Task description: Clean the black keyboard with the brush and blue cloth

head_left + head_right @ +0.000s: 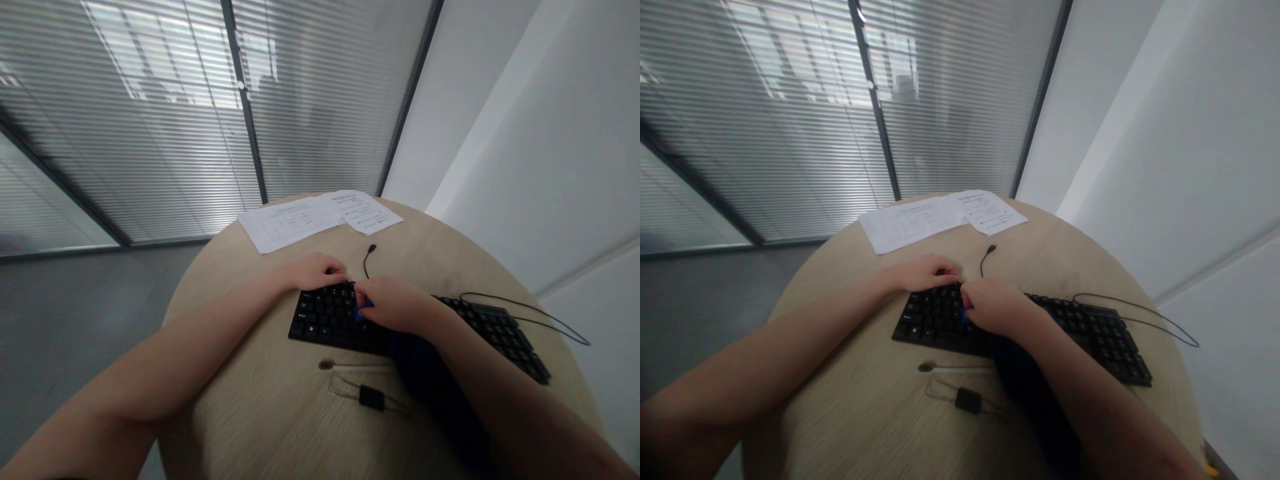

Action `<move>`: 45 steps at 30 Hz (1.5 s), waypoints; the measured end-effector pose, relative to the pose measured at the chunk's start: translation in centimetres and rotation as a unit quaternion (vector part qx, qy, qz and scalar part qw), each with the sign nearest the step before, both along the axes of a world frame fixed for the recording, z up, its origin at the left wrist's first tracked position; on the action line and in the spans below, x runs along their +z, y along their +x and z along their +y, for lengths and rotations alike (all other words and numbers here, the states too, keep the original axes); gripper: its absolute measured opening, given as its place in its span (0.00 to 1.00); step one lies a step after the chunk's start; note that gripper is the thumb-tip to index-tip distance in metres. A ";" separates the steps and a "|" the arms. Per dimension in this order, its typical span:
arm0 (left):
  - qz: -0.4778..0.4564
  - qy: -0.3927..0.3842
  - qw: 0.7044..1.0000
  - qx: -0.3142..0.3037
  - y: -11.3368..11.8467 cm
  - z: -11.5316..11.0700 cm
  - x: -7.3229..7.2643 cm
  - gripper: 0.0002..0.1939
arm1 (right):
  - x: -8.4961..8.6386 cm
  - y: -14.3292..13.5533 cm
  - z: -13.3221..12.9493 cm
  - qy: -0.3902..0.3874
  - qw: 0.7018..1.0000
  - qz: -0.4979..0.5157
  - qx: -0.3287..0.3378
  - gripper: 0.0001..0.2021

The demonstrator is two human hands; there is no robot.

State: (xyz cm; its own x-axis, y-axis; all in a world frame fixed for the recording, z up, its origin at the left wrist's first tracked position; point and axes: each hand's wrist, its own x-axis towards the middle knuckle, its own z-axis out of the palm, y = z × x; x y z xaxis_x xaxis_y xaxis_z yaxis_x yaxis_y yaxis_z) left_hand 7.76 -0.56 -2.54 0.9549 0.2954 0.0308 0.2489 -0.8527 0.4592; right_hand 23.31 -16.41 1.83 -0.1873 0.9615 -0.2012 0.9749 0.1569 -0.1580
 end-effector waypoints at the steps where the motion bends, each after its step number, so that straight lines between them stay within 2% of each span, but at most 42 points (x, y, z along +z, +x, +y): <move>1: 0.001 -0.001 1.000 -0.001 0.0 0.0 0.0 0.19 | 0.0 0.0 0.0 -0.003 1.000 0.001 -0.006 0.03; 5: 0.005 0.004 1.000 -0.002 0.0 0.0 0.0 0.19 | 0.0 -0.7 -0.1 0.011 0.999 -0.025 -0.019 0.04; 13: 0.004 -0.002 1.000 -0.003 0.0 -0.1 0.0 0.19 | 0.4 -0.8 -0.5 0.009 0.999 -0.039 0.011 0.04; 21: 0.006 0.007 1.000 -0.005 0.1 -0.1 0.1 0.19 | 0.2 -1.6 -0.5 0.017 0.998 -0.058 -0.004 0.07; 27: 0.006 0.006 1.000 -0.002 0.0 -0.1 0.1 0.19 | 0.8 0.3 -0.3 0.003 1.000 -0.018 0.004 0.02; 34: 0.001 -0.003 1.000 -0.002 0.0 0.0 0.0 0.19 | 1.8 3.1 -0.2 -0.028 0.999 0.028 0.012 0.02; 37: 0.002 -0.002 1.000 0.001 0.0 -0.1 0.1 0.19 | 1.2 2.5 -0.1 -0.042 0.998 0.030 0.029 0.03; 40: 0.004 -0.005 1.000 0.000 0.0 -0.1 0.1 0.19 | 0.6 1.5 -0.1 -0.036 0.999 0.009 0.018 0.02; 45: 0.001 -0.002 1.000 0.001 0.0 -0.2 0.1 0.18 | 0.9 0.4 -0.5 -0.009 0.999 -0.043 0.009 0.04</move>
